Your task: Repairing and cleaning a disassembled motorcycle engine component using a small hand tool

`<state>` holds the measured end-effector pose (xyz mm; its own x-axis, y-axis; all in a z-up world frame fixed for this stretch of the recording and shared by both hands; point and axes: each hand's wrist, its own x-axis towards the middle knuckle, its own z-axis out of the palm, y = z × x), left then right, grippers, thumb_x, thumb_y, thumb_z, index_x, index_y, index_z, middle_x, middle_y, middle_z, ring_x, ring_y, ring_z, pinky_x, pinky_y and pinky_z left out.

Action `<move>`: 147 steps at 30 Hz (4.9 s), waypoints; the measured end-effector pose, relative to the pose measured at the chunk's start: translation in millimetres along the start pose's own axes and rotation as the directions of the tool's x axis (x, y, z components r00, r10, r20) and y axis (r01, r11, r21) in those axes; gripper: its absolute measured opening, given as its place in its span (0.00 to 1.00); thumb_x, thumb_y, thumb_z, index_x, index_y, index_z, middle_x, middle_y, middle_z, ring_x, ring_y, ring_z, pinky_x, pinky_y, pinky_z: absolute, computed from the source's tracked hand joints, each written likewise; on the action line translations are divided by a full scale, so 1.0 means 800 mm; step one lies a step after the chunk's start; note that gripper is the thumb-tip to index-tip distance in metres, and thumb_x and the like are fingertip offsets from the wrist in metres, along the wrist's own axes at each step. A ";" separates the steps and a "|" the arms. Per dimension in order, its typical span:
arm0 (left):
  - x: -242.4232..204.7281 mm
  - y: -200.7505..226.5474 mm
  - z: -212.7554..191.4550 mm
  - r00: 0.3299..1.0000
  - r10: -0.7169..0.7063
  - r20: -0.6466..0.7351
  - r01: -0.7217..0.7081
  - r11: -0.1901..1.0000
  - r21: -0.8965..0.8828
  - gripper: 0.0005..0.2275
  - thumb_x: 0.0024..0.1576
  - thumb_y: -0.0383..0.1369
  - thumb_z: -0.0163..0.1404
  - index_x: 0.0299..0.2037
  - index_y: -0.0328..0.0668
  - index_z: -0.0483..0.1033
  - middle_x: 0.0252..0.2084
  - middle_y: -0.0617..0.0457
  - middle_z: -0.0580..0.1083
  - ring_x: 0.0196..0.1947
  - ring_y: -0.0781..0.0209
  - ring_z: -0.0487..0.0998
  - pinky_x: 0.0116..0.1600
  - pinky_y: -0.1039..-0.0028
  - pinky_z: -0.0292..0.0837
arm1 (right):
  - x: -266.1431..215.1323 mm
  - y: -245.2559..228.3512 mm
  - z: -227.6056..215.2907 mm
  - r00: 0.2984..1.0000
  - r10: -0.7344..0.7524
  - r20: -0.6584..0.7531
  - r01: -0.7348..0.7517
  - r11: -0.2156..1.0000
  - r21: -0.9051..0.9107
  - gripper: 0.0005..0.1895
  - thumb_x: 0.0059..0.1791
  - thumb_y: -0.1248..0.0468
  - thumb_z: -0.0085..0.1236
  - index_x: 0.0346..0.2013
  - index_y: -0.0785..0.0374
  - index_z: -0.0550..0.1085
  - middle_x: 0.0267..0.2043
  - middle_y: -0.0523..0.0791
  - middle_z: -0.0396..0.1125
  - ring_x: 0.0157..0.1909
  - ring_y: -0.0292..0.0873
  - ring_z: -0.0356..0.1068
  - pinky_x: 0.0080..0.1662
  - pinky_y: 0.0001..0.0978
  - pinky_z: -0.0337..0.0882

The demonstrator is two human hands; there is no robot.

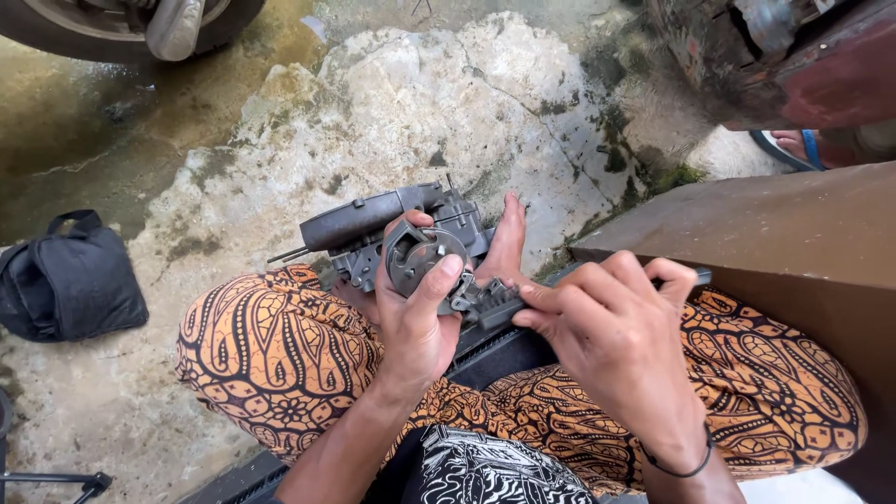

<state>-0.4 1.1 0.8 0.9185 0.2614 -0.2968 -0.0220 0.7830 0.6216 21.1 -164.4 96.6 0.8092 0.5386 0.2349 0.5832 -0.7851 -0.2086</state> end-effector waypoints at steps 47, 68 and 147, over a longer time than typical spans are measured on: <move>-0.051 0.006 0.006 0.993 0.095 -0.067 -0.099 0.993 -0.057 0.18 0.56 0.26 0.56 0.57 0.42 0.70 0.36 0.54 0.76 0.36 0.61 0.77 0.46 0.71 0.74 | -0.020 -0.021 -0.024 0.991 -0.126 -0.047 0.128 0.990 0.059 0.06 0.50 0.52 0.66 0.35 0.47 0.80 0.33 0.32 0.70 0.36 0.41 0.61 0.49 0.39 0.45; -0.071 0.006 0.007 0.982 0.146 -0.117 -0.159 0.981 -0.108 0.20 0.56 0.26 0.55 0.59 0.41 0.68 0.35 0.54 0.75 0.35 0.65 0.76 0.46 0.73 0.73 | -0.018 -0.015 -0.029 0.968 -0.247 -0.046 0.249 0.967 0.043 0.05 0.51 0.51 0.64 0.38 0.43 0.78 0.42 0.32 0.71 0.38 0.41 0.63 0.49 0.40 0.47; 0.005 -0.029 0.047 0.994 -0.011 -0.105 -0.027 0.934 -0.356 0.22 0.57 0.25 0.55 0.61 0.43 0.64 0.33 0.41 0.74 0.46 0.38 0.80 0.44 0.50 0.82 | 0.052 0.051 -0.035 0.915 -0.382 0.131 0.388 0.922 -0.021 0.10 0.56 0.54 0.58 0.30 0.47 0.73 0.30 0.34 0.65 0.36 0.43 0.60 0.48 0.41 0.45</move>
